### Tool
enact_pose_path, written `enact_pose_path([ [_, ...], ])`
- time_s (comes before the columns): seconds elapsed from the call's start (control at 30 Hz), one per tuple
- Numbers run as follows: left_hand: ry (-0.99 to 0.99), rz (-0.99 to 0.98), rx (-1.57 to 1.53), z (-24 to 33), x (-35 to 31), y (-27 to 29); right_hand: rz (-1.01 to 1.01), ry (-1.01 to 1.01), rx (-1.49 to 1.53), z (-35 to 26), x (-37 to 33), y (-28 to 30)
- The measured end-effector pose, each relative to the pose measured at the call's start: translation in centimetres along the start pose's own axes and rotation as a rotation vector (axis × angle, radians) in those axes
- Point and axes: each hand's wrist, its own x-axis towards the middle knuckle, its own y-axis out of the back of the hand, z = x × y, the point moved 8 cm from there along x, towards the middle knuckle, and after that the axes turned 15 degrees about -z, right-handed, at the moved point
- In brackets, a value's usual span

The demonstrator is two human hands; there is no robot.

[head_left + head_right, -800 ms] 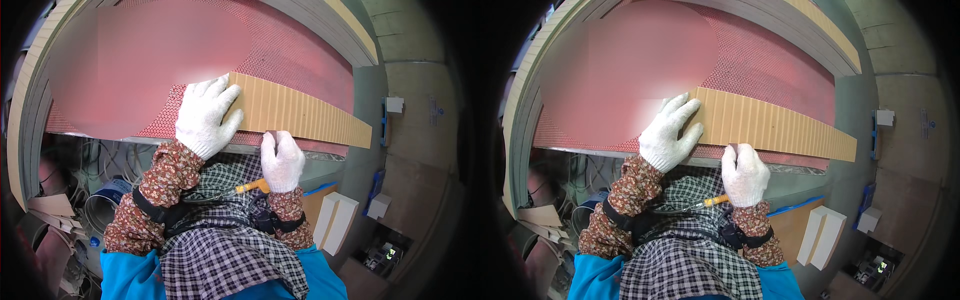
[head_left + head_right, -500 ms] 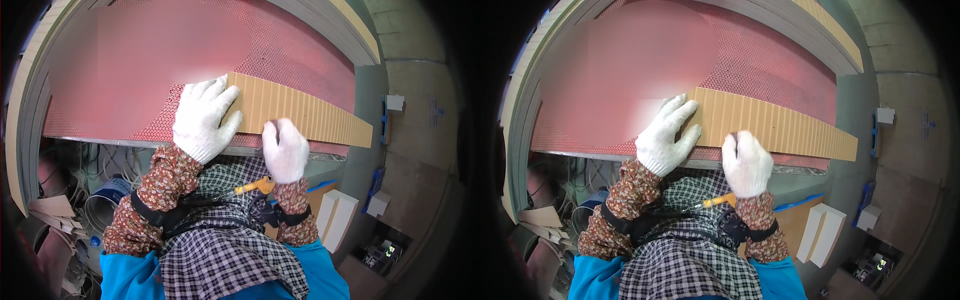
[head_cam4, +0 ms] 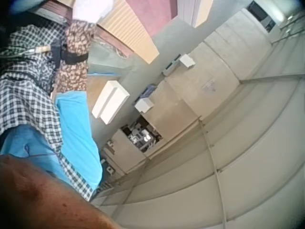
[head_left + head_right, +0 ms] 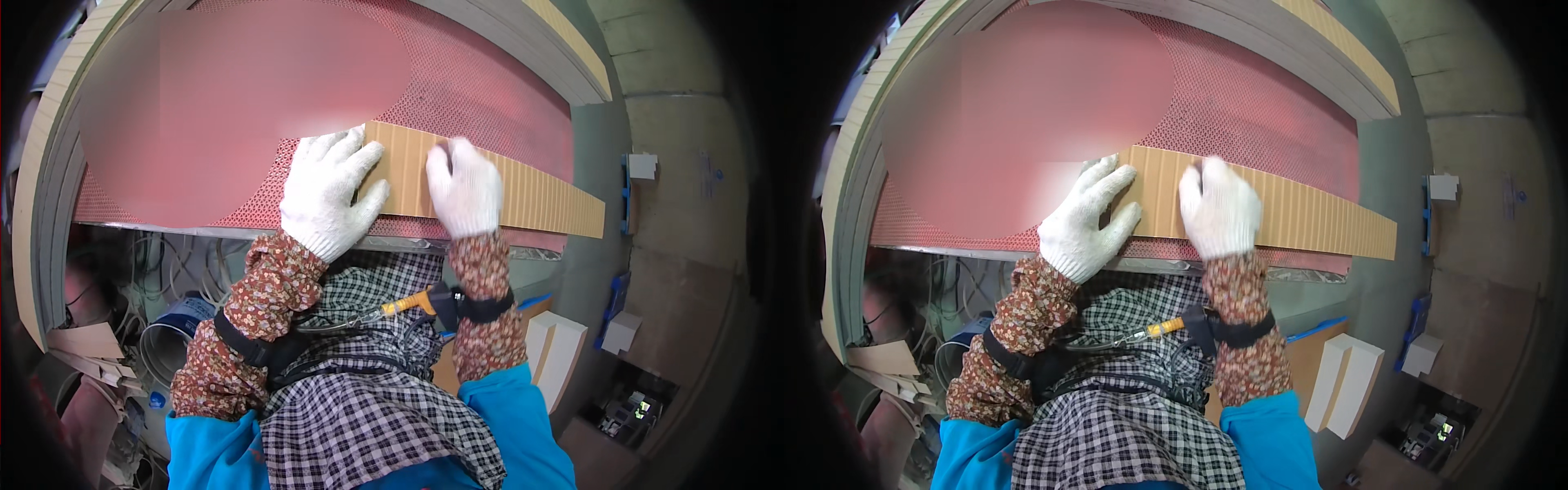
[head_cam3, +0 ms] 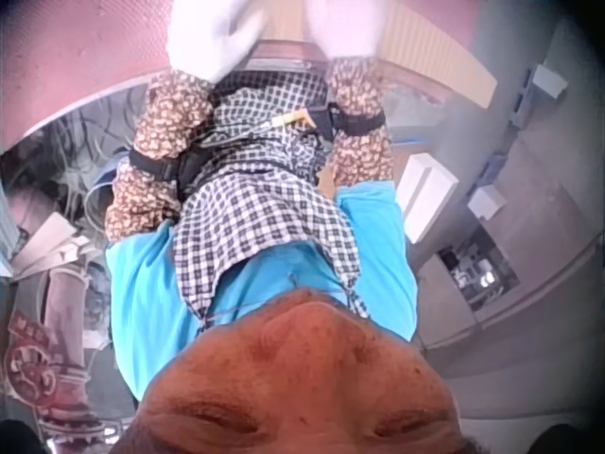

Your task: Sanding the surfaces and edges of a wooden board using sandpaper in a workshop environment.

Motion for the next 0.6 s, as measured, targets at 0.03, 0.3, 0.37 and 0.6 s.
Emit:
enact_pose_path([
  [0.03, -0.008, 0.001, -0.006, 0.1, 0.0, 0.0, 0.006, -0.013, -0.02, -0.1, -1.8, -0.1],
  [0.3, -0.01, 0.016, -0.006, 0.1, -0.1, 0.3, 0.029, -0.026, 0.064, -1.1, -8.3, -0.5],
  [0.37, -0.016, 0.007, 0.004, 0.2, 0.0, 0.3, 0.067, 0.043, 0.047, -0.8, -5.8, -0.1],
  [0.6, -0.022, 0.028, 0.014, 0.2, 0.0, -0.1, -0.088, -0.074, -0.144, 0.3, 4.0, 0.5],
])
